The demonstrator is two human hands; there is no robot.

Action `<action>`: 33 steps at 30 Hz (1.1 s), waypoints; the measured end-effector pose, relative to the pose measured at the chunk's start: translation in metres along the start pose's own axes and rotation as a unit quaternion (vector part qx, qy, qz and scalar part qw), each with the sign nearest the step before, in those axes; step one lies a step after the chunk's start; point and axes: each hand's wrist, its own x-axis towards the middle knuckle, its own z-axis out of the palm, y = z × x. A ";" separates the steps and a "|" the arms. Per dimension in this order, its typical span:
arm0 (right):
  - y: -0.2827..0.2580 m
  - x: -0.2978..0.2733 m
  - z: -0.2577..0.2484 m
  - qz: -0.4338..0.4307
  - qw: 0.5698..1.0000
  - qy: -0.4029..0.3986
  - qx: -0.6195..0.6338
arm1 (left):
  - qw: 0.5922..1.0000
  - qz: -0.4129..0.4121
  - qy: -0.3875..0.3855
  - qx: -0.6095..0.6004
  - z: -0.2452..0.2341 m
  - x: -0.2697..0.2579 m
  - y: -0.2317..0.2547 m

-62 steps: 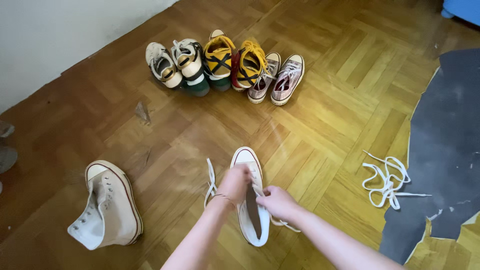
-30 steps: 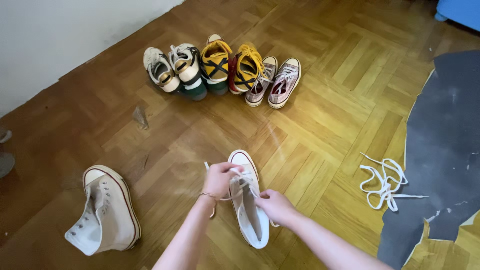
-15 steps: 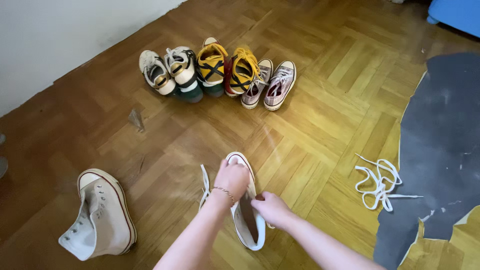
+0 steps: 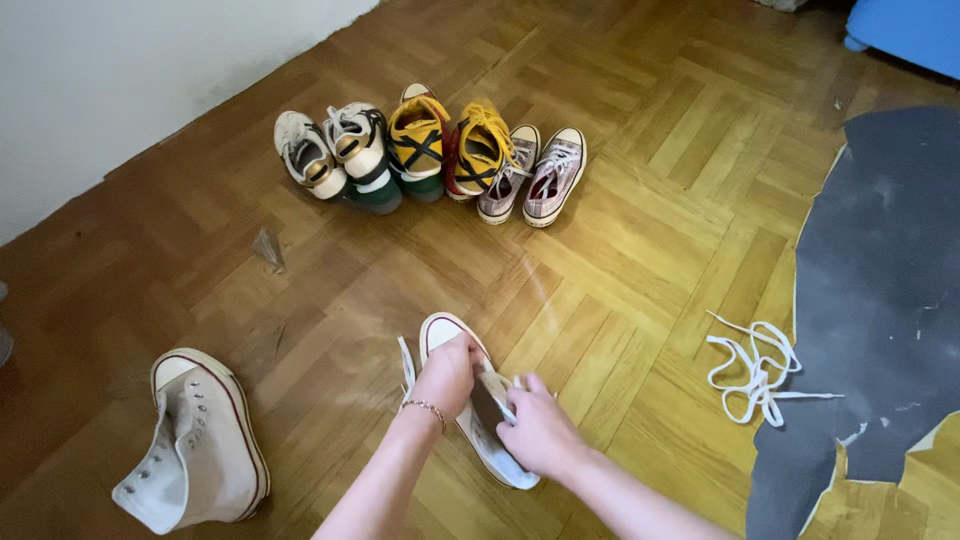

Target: The person removes the laces from a white high-top sneaker and then re-laces it by threading the laces through the eyelets. The person then picks up a yellow sneaker and begins to handle its laces.

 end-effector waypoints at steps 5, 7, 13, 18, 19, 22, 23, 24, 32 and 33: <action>0.009 0.011 0.003 -0.018 0.999 -0.040 0.025 | 0.991 -0.020 0.070 0.115 -0.022 -0.001 0.006; 0.016 0.016 0.006 0.006 0.998 -0.056 0.017 | 0.956 -0.020 0.073 0.285 -0.024 -0.001 0.008; 0.023 0.021 0.019 -0.002 0.997 -0.054 0.060 | 0.944 0.144 -0.020 0.295 -0.011 -0.002 0.007; 0.019 0.019 0.016 0.023 0.995 -0.080 0.053 | 0.980 0.086 0.038 0.175 -0.017 -0.004 0.000; 0.018 0.018 0.015 0.022 0.995 -0.082 0.051 | 0.986 0.060 0.065 0.141 -0.021 -0.005 -0.001; 0.016 0.019 0.015 0.027 0.994 -0.091 0.048 | 0.978 -0.057 0.173 0.103 -0.033 -0.011 -0.002; 0.017 0.020 0.014 0.035 0.994 -0.094 0.049 | 0.978 -0.045 0.140 0.147 -0.032 -0.011 0.000; 0.016 0.021 0.018 0.041 0.993 -0.101 0.050 | 0.974 -0.037 0.107 0.193 -0.032 -0.013 0.000; 0.047 0.042 0.033 0.033 0.993 -0.101 0.056 | 0.967 0.078 -0.007 0.244 -0.008 -0.005 -0.010; 0.053 0.047 0.034 0.075 0.989 -0.115 0.054 | 0.965 0.058 -0.030 0.254 -0.007 -0.004 -0.013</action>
